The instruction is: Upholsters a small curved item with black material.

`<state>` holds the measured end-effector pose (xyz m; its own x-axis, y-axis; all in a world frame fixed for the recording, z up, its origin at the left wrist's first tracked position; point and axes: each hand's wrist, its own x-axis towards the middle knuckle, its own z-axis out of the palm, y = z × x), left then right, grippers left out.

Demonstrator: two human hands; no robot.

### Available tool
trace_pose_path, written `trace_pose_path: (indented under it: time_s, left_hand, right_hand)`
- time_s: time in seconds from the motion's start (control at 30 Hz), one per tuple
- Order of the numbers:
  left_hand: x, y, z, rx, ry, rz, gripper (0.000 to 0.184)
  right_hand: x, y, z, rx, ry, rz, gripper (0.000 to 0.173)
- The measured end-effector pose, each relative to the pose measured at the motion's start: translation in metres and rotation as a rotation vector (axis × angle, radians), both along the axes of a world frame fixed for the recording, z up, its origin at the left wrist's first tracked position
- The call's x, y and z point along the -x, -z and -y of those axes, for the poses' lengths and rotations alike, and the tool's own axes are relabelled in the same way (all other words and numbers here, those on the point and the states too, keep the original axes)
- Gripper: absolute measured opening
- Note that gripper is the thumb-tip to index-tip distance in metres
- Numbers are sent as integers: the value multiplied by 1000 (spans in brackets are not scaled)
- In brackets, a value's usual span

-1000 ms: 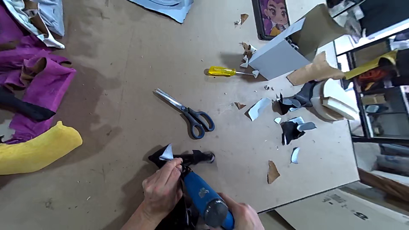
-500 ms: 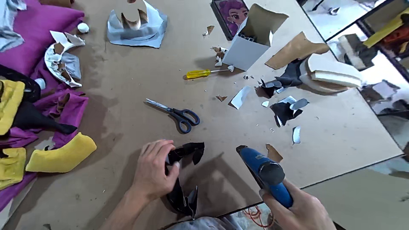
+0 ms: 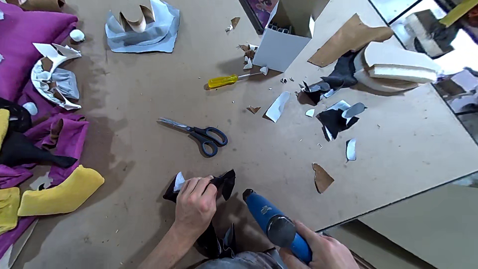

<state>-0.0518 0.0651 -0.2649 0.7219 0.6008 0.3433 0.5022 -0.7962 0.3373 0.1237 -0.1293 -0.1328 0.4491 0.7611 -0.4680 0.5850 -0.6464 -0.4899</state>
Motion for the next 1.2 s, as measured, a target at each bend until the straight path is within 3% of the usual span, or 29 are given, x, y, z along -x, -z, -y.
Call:
trace_pose_path:
  time_s: [0.2,0.57,0.87,1.03,1.2]
  left_hand:
    - [9,7,-22,206,-64,183,37]
    - [6,7,-44,545,-101,160,27]
    - [4,9,-39,584,-80,164,24]
    - [2,7,-40,561,-81,140,23]
    - [1,6,-40,564,-93,134,24]
  right_hand:
    - [23,-8,-19,-27,-29,-54,45]
    - [39,-4,-66,-3,-73,-36,43]
    - [44,4,-76,-17,-46,52,36]
    - [42,3,-85,42,-20,18,42]
    - [40,8,-85,24,-43,30,33]
